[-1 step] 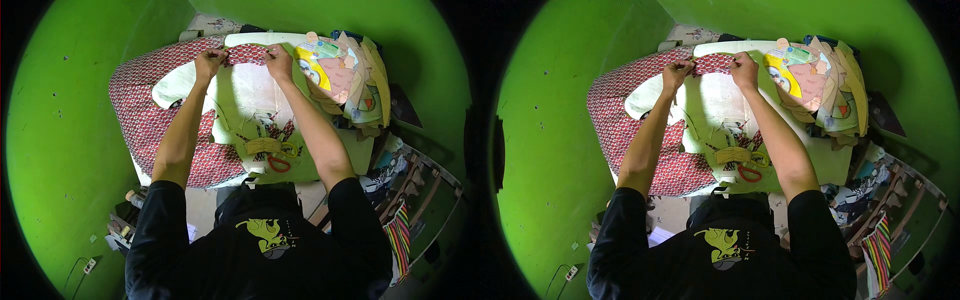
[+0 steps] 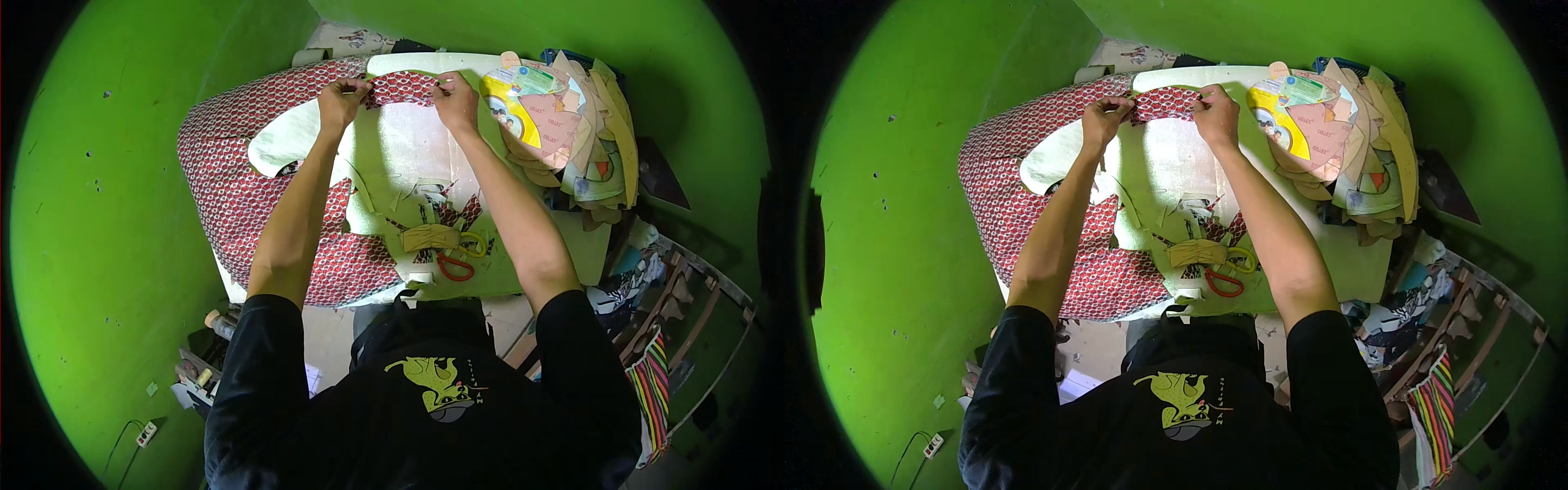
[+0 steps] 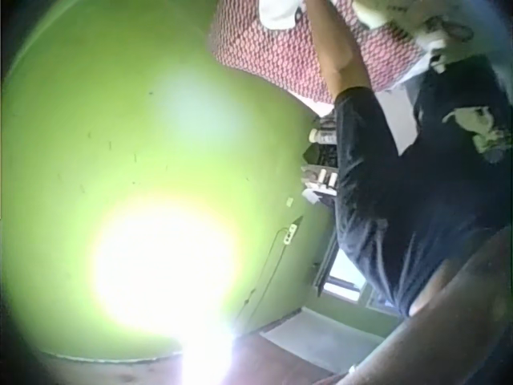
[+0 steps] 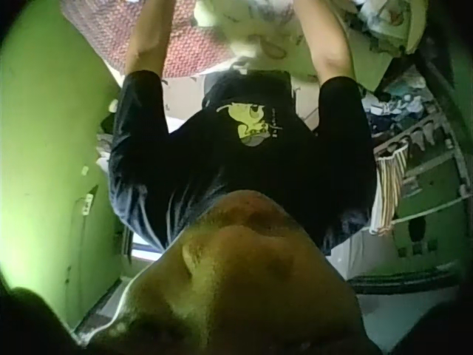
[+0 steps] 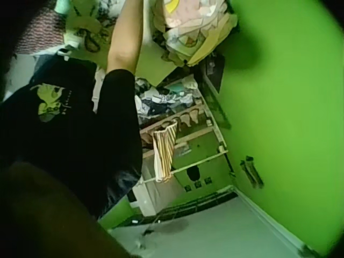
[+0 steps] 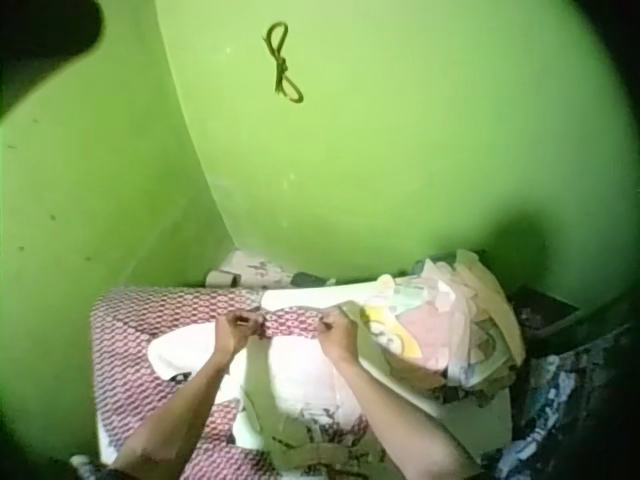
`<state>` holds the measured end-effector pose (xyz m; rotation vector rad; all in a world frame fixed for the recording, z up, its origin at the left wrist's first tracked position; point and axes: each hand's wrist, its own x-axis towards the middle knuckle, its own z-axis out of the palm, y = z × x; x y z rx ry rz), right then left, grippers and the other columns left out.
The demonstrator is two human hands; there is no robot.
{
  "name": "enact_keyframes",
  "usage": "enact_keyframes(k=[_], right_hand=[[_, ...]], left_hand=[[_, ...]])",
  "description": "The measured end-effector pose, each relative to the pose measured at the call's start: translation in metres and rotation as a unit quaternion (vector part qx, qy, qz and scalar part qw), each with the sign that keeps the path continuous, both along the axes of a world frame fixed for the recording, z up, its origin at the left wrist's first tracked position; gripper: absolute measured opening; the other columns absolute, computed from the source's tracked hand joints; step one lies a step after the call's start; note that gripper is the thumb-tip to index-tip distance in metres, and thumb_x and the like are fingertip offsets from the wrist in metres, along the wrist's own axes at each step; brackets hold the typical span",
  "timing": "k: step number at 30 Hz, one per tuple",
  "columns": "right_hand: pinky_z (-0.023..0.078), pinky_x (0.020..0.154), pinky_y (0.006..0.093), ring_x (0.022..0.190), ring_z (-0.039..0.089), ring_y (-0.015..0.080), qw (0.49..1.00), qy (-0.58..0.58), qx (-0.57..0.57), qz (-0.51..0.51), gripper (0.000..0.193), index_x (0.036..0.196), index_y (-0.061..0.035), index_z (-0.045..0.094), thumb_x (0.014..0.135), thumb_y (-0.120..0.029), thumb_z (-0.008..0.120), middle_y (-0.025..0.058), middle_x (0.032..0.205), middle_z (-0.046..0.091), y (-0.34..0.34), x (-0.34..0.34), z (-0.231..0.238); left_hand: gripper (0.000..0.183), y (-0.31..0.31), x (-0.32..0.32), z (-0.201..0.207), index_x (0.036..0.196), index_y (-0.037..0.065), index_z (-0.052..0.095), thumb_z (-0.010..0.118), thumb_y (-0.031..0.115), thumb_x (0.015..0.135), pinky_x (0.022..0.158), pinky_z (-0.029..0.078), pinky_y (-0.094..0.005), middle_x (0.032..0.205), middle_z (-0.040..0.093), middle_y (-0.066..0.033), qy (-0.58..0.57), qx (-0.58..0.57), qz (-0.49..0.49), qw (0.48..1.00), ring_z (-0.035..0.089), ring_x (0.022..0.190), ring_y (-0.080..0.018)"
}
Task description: Cutting out small pattern pieces from fabric using scissors.
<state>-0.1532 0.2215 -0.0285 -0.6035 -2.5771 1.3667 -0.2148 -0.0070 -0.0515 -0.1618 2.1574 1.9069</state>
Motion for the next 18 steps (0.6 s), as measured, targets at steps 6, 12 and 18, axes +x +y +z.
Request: enact_keyframes(k=[6,12,18], right_hand=[[0.05,0.088,0.0411,0.105,0.063,0.0319,0.989,0.081,0.112,0.06,0.037,0.108,-0.0068,0.064,0.074,-0.015,0.079,0.0157,0.118,0.063,0.001,-0.002,0.014],[0.047,0.099,0.0464,0.119,0.056,0.0336,0.901,-0.035,0.265,0.341,0.065,0.13,-0.0124,0.055,0.07,-0.013,0.08,0.0133,0.133,0.053,0.006,-0.025,0.005],[0.049,0.098,0.0461,0.119,0.056,0.0347,0.876,-0.06,0.281,0.386,0.062,0.136,-0.0129,0.051,0.078,-0.001,0.067,0.0162,0.13,0.055,0.005,-0.033,0.005]], left_hand=[[0.066,0.027,0.012,0.06,0.112,0.0,0.061,0.09,0.037,0.065,0.096,0.049,-0.0436,0.112,0.066,-0.017,0.333,-0.351,-0.181,0.856,0.062,0.108,-0.0332],[0.063,0.044,-0.002,0.042,0.121,0.004,0.053,0.082,0.03,0.072,0.094,0.05,-0.0442,0.112,0.065,-0.0177,0.247,-0.428,-0.271,0.826,0.062,0.105,-0.0379],[0.062,0.033,-0.006,0.028,0.127,0.006,0.054,0.08,0.029,0.076,0.087,0.053,-0.0437,0.107,0.068,-0.0189,0.248,-0.414,-0.288,0.828,0.066,0.099,-0.037]])
